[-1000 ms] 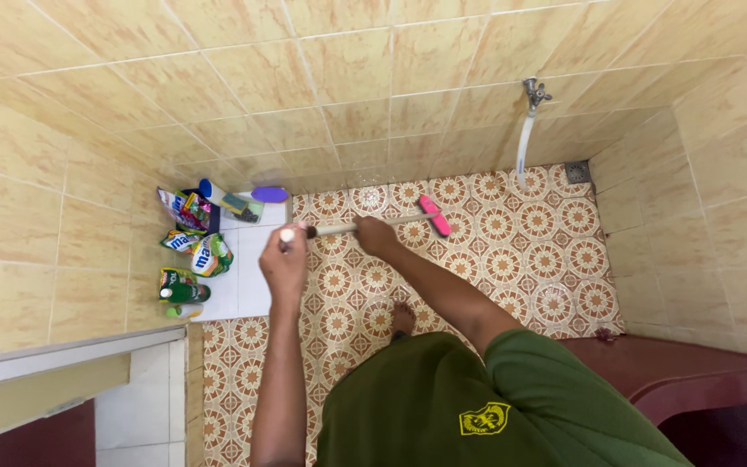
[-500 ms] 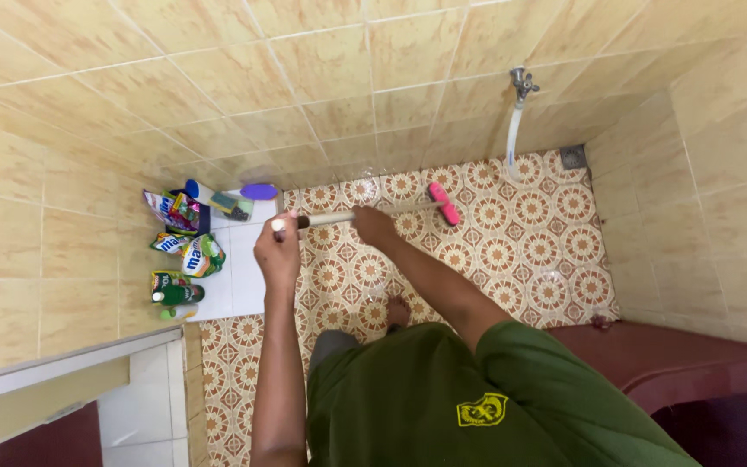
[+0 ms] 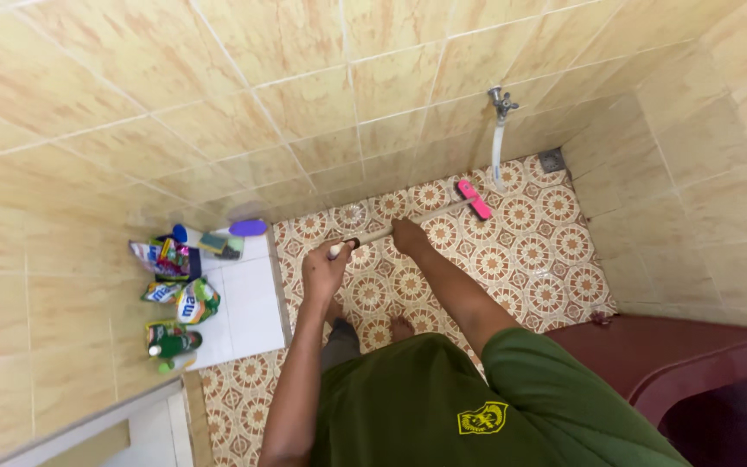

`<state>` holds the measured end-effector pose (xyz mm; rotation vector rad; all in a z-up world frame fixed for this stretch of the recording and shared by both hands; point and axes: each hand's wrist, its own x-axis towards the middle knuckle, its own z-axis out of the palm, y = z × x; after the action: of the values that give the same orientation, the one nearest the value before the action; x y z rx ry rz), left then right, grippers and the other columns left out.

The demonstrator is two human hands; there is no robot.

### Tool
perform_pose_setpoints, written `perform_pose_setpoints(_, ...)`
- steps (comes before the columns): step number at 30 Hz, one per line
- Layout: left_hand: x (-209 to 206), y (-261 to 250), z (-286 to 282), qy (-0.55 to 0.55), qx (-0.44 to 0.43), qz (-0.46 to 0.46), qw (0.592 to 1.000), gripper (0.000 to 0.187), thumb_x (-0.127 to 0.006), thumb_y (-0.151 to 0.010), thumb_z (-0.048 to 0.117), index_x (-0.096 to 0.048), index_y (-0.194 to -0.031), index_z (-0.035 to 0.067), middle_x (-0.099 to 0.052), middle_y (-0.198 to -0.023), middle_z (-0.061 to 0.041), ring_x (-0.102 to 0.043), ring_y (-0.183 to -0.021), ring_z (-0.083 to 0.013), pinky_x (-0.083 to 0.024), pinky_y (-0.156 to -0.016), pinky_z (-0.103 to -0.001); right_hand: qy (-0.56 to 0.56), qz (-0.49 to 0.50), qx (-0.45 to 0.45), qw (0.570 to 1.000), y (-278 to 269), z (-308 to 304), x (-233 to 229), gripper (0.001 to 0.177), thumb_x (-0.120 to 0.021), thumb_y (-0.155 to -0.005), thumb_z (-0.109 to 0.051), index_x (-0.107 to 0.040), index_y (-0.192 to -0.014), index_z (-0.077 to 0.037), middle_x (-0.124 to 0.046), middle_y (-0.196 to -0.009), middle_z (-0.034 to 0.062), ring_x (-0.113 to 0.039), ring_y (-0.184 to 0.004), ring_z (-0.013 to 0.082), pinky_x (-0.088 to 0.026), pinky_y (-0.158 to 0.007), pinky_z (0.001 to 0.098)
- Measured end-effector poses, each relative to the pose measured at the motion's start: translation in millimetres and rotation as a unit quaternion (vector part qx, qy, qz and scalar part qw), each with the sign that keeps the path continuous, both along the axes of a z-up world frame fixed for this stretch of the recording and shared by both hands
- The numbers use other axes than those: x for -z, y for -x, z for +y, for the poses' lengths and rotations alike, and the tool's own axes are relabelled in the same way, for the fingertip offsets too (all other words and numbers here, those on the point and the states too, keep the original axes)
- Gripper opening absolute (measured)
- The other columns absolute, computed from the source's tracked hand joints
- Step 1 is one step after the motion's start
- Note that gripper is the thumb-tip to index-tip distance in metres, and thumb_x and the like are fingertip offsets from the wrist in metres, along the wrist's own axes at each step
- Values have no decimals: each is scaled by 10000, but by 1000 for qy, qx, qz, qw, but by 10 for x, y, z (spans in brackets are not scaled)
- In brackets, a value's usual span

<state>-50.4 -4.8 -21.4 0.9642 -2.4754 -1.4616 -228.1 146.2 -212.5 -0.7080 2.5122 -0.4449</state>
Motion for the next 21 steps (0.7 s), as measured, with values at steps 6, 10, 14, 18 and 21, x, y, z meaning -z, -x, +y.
perform_pose_setpoints(6,-572,119,-508,38,11,-13,999,243,-749,-932,309,-818,-1027,97,-747,-717,-74,-637,-562,-166,-456,-499,-347,60,-10,-29,998,5,-500,-52,174,-614,-969,-188,-690,-1094,-94,-735,-1038,169,-706,-998,360,-547,-904,495)
perform_pose_setpoints(10,-911,153,-910,43,13,23,999,240,-795,-912,297,-821,-1003,78,-755,-718,-75,-660,-585,-171,-486,-533,-335,85,-40,-20,995,-43,-976,-180,157,-624,-977,-196,-680,-1079,-91,-725,-1005,176,-708,-943,376,-548,-854,508)
perform_pose_setpoints(14,-976,230,-1195,67,15,146,987,238,-765,-939,271,-770,-1004,42,-746,-780,-76,-710,-675,-121,-544,-628,-292,136,-42,5,990,-168,-1275,-260,224,-672,-908,-172,-670,-1117,-92,-723,-1001,184,-695,-942,400,-542,-844,513)
perform_pose_setpoints(18,-861,311,-1387,79,82,118,987,263,-750,-962,294,-757,-1004,35,-747,-806,-105,-677,-680,-158,-521,-646,-310,166,-18,20,986,-115,-1387,-184,199,-650,-923,-127,-676,-1112,-68,-722,-1059,197,-688,-1002,405,-538,-884,501)
perform_pose_setpoints(21,-691,386,-1409,33,84,17,996,295,-753,-926,332,-783,-1074,78,-744,-755,-123,-655,-629,-182,-511,-611,-334,169,-7,52,984,-104,-1352,-113,190,-634,-925,-100,-673,-1107,-59,-711,-1100,203,-676,-1040,407,-531,-908,497)
